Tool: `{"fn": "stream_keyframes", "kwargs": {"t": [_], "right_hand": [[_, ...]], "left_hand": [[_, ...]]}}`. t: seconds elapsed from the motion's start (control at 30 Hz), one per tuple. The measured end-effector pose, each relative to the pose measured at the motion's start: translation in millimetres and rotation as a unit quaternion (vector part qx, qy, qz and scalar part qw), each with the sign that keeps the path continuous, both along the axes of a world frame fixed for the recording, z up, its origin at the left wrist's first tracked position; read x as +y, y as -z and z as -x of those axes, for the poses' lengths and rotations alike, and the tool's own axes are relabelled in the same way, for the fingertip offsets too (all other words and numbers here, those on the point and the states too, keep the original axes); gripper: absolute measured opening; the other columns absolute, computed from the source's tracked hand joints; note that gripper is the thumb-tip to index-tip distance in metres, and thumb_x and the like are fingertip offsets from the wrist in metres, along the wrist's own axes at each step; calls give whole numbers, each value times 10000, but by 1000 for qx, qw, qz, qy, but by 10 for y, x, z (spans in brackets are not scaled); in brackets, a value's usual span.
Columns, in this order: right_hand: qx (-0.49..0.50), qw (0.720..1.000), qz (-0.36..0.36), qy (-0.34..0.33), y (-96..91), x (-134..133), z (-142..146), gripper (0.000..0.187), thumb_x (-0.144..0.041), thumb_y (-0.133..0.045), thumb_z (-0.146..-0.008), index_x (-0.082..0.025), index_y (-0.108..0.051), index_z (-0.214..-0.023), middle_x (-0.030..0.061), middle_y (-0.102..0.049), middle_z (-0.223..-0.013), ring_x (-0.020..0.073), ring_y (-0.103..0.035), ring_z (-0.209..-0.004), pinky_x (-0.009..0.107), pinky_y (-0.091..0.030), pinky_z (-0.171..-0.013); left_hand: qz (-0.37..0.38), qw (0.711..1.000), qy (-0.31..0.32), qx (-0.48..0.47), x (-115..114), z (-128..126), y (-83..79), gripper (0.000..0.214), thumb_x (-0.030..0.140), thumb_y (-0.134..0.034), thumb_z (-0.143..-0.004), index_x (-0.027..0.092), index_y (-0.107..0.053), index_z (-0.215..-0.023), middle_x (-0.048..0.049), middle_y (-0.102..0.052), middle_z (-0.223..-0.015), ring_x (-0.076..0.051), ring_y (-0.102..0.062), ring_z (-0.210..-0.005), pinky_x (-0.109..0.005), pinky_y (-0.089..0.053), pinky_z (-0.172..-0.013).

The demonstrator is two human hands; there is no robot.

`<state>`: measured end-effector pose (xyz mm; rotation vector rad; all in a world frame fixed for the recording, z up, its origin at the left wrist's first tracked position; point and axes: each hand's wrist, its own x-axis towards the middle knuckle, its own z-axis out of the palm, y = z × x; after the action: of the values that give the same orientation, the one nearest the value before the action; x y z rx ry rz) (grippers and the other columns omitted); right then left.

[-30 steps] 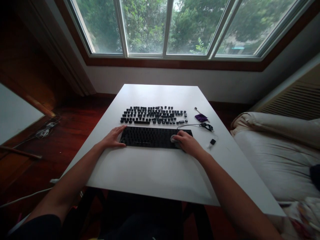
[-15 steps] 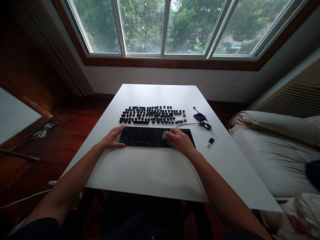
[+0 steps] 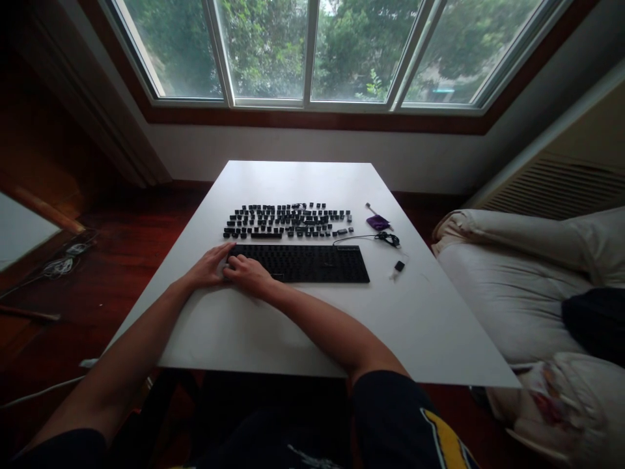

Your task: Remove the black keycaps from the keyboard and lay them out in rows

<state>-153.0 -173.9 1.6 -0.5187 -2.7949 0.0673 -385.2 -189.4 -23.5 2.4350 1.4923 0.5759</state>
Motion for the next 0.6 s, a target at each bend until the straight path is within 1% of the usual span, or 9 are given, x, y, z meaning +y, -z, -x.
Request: {"fn": "stream_keyframes", "kwargs": {"t": [0.1,0.2,0.27,0.37,0.47,0.6], "right_hand": [[-6,1000,3,20,-13,28,-392,244,-225,-514,-1011,-231,-690,-1180,121,-564,-1179,223,-511,-1005,312,-452,-802],[-11,999,42,21,-20,52,-876,273,-193,-568,-975,-280,-707,-1193,95,-558,-1211,211,-520,-1069,279,-454,-804],[-11,997,68,27,-20,58,-1210,272,-177,-598,-949,-282,-727,-1165,90,-566,-1210,210,-532,-1080,283,-463,-831],[0,991,111,73,-31,70,-1736,305,-125,-605,-913,-271,-737,-1146,89,-579,-1192,212,-562,-1088,315,-480,-900],[17,982,150,114,-56,108,-2311,295,-115,-581,-905,-259,-748,-1102,92,-605,-1129,217,-597,-1029,348,-498,-913],[31,963,196,183,-69,211,-3099,232,-249,-568,-946,-239,-752,-1086,106,-634,-1067,230,-631,-914,389,-533,-840]], "left_hand": [[6,1000,-4,-2,-4,-11,-18,1124,628,-779,-718,268,-228,-1628,-129,-324,-1642,-373,-332,-1487,-527,-287,-1223],[8,1000,-10,-2,-6,-10,-21,1151,682,-776,-705,285,-219,-1630,-123,-318,-1646,-373,-323,-1490,-530,-274,-1228],[9,1000,-12,-2,-5,-3,-12,1150,694,-773,-705,294,-219,-1630,-118,-311,-1650,-375,-322,-1489,-533,-266,-1229],[11,1000,-10,4,-3,6,7,1147,698,-762,-717,292,-204,-1634,-121,-304,-1654,-376,-319,-1491,-535,-265,-1229],[12,1000,-10,10,2,9,20,1137,698,-752,-730,290,-197,-1635,-119,-305,-1653,-370,-318,-1492,-526,-271,-1228],[9,1000,-15,11,7,7,23,1135,704,-755,-721,299,-211,-1632,-114,-304,-1653,-372,-317,-1492,-532,-271,-1229]]}}
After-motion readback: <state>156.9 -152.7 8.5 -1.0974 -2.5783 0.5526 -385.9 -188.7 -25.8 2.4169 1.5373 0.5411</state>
